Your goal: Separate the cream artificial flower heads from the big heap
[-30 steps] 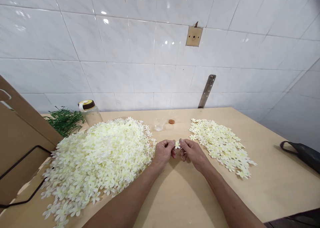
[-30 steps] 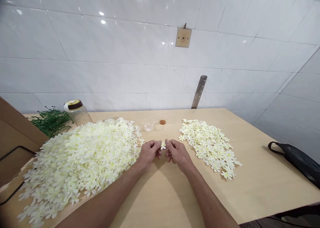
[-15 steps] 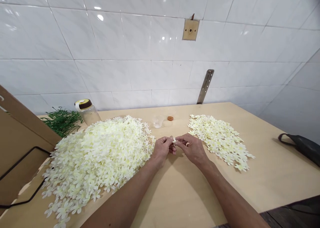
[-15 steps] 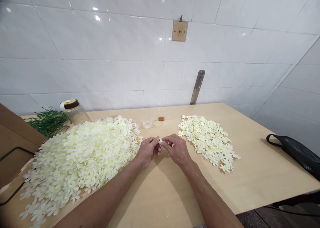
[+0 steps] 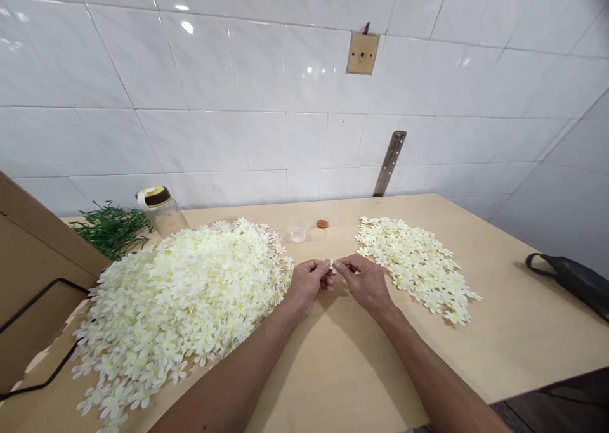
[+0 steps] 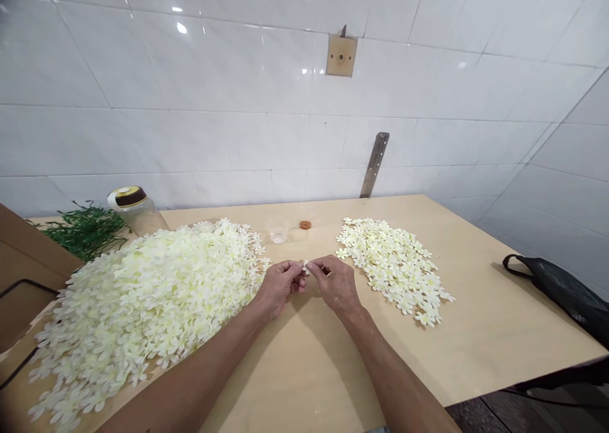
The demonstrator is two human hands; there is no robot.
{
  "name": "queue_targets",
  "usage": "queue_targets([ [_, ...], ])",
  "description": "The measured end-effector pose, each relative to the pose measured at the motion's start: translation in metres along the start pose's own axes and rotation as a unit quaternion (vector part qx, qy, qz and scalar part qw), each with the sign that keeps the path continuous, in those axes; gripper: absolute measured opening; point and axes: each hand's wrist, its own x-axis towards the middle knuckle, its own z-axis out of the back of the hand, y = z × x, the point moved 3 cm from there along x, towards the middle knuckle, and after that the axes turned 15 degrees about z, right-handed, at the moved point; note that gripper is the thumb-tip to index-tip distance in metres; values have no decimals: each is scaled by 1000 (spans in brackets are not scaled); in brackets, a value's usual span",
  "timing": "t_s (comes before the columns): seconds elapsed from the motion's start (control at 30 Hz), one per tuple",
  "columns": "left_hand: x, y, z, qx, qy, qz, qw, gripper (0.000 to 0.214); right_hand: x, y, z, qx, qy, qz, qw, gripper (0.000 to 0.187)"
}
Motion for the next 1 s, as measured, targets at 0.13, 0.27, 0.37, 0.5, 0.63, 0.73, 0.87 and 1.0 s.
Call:
queue_targets([
  [0.13,2,0,1,-23,12,6,1000,40,-1,-2,-2,14,5,-14,1000,26],
  [0.27,0,-2,0,-27,33,10,999,41,-1,-1,-1,-22,-14,4,1000,27],
  [0.37,-1,-2,0,-14,35,0,999,40,0,-1,-1,-44,-25,16,999,28],
  [0.5,3,1,1,-8,31,-6,999,39,-1,-4,0,-35,-19,-34,999,33],
  [0.63,6,2,3,-29,45,3,999,39,-3,-6,-2,52,3,-138,989,44],
  [0.73,6,0,4,-44,48,17,998,37,-4,-5,-6,148,-6,-172,974,49],
  [0.87,5,-1,5,-51,31,18,998,34,-3,-12,-5,195,-43,-169,965,49],
  [1.0,3,-1,2,-28,-1,0,1000,28,7,-10,6,100,-93,-146,980,45],
])
